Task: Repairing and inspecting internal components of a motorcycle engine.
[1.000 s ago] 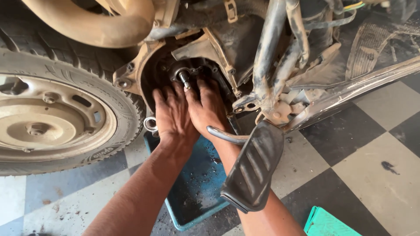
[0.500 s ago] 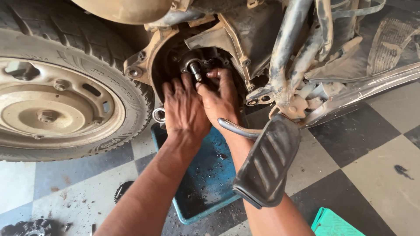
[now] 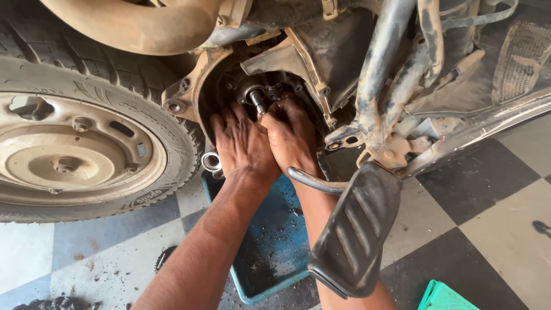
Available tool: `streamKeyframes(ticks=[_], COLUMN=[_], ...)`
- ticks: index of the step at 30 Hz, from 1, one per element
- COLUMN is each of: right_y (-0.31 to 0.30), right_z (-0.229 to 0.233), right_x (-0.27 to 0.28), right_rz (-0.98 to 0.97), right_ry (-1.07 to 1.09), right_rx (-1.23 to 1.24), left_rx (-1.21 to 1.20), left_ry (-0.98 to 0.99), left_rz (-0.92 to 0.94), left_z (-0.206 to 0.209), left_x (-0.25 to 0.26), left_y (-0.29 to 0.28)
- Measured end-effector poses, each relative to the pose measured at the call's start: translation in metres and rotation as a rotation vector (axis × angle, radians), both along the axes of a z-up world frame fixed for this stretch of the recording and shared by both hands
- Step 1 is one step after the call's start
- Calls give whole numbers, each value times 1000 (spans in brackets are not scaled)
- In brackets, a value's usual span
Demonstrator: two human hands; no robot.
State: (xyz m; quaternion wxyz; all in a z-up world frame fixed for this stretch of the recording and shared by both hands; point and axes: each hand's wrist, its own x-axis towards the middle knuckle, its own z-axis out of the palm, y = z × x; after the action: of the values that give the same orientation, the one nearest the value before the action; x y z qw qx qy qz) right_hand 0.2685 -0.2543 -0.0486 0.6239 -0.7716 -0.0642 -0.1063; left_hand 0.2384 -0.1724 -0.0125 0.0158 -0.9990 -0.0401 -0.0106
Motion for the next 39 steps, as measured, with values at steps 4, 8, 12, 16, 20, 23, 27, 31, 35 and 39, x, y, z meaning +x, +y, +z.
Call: streamKeyframes(ticks=[4,8,12,16,20,23,27,31,35,39], right_y=[0,-2,-1,-3,-9,-12,-13,-13,-12,-14], right_z=[-14,-5,-5,-13,-8,-5,-8,-16,-6,-5], right_x=[4,-2,-3,1,-4,-9,-7,-4,-8,-8], right_rz=[96,69,-11,36,211,221,247,317,291,308], right_ry=[7,11,-8,-21,-9,-13,17,-107,-37,-14], right_rx=[210,290,259,366,349,274,253,292,286,286], left_rx=[-5,-28,-136,-121,-78,-90,-107,-129,-192,-216], left_ry=[10,43,66,128,-1,43,100,39,8,-55], left_rz=[-2,17,28,29,25,40,53,54,70,56], left_z=[-6,-1,15,15,-6,4,8,-11,-8,-25], left_x=[4,4,-2,-2,8,4,5,15,13,22], left_y=[1,-1,-4,-3,-1,-4,-3,-1,0,4])
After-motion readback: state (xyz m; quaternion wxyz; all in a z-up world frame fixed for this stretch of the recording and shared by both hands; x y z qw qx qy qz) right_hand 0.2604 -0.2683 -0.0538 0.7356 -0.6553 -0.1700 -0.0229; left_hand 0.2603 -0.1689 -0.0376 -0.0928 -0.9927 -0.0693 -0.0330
